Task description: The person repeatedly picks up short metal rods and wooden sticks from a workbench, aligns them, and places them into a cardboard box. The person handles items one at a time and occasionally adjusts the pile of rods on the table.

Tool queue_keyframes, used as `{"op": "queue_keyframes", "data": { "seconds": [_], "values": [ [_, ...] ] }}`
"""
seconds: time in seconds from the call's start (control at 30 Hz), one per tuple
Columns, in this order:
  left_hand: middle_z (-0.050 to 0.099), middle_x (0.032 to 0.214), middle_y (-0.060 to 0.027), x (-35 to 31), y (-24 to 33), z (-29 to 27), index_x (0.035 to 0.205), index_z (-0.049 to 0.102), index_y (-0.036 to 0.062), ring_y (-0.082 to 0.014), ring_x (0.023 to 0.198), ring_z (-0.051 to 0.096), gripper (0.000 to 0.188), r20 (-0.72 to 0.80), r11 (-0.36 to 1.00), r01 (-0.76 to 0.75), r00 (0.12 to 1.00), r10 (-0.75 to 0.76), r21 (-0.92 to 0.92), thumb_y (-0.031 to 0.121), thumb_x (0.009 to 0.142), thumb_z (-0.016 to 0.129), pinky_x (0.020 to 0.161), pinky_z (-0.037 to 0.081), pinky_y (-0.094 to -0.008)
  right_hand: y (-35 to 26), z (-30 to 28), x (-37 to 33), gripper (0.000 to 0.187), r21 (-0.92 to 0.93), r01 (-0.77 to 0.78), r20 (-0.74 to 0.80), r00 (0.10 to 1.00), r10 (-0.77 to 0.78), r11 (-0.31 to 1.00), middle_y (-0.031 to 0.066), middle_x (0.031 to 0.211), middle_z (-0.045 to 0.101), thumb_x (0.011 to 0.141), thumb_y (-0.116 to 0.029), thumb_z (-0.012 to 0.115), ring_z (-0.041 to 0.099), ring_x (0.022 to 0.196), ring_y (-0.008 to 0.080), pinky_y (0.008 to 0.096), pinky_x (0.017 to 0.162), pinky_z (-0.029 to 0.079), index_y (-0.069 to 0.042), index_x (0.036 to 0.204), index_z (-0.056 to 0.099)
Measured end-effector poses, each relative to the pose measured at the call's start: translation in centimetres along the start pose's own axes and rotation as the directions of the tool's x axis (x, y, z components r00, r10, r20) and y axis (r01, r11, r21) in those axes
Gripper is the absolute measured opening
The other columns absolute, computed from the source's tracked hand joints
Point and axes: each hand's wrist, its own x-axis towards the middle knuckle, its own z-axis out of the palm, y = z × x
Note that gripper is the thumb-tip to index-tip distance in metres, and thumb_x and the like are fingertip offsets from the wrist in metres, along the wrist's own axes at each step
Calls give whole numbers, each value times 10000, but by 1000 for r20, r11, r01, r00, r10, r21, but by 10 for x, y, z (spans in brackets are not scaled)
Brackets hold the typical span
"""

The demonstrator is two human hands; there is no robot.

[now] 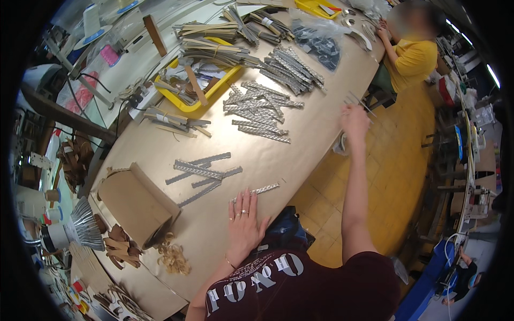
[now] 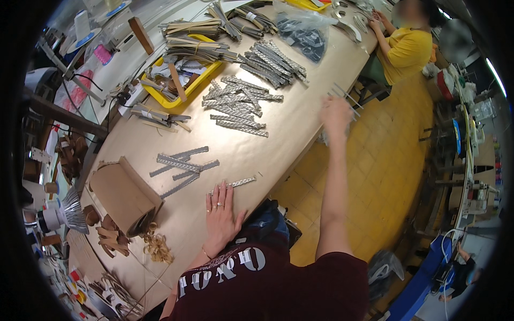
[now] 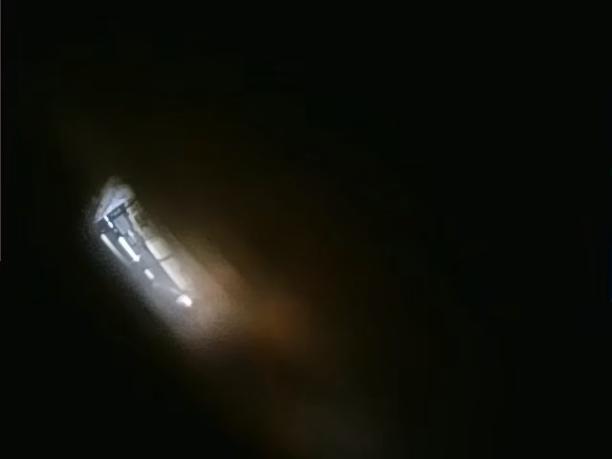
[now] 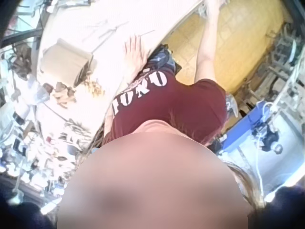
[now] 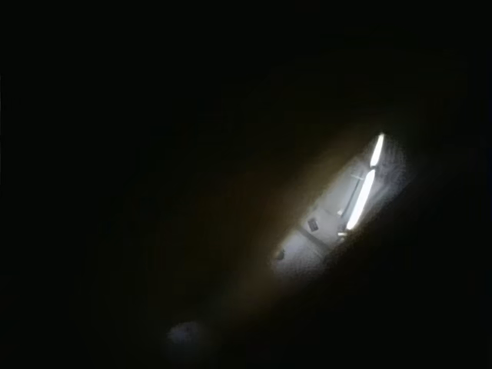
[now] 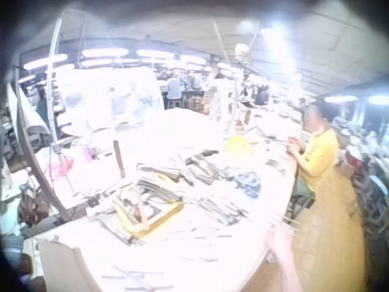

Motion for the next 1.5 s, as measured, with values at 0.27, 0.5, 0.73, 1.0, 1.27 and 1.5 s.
{"op": "queue_keyframes", "data": {
  "seconds": [0.27,0.5,0.73,1.0,1.27,1.5],
  "values": [
    [307,1586,-181,-1,-2,2,1514,336,8,-365,1475,254,769,3,998,7,1000,-7,-63,408,921,619,1206,173,-516,67,21,65,474,-109,-197,201,956,215,974,175,1210,682,950,-515,550,637,1136,380,495,965,479,-84,1012,738],
    [310,1580,-193,-2,-4,5,1506,359,25,-368,1466,280,745,-38,995,2,999,-6,-103,382,916,641,1207,174,-522,11,-7,30,383,-200,97,27,995,-93,975,141,1017,719,970,-415,561,677,992,341,493,849,495,-73,991,732],
    [538,1361,-161,-18,-8,-5,1326,559,24,-293,1195,548,508,-243,763,26,940,-238,-646,188,876,726,1001,425,-422,-86,-56,-152,112,806,235,355,542,-762,543,131,828,667,887,-115,667,652,764,277,362,701,499,-20,935,703],
    [658,857,-4,-32,1,-18,1036,669,-31,-36,755,556,168,116,85,189,840,-530,-978,118,957,672,674,458,-200,-111,-75,-225,221,686,279,486,512,-708,672,108,796,638,909,-241,694,612,759,284,385,732,425,-21,888,698],
    [650,835,-19,-23,-1,-20,969,717,-5,-68,735,558,130,-20,297,185,820,-572,-937,118,938,692,630,423,-232,-127,-69,-233,214,651,553,255,486,-836,520,105,826,648,882,-245,708,615,737,285,389,721,431,-53,976,691],
    [637,1092,-80,-24,-26,-11,1130,711,96,-240,984,591,326,-452,941,231,831,-324,-249,156,815,766,871,419,-373,-144,-41,-223,199,670,389,482,419,-769,632,151,818,615,933,-197,649,597,748,357,431,679,449,1,911,656]
  ]
}}
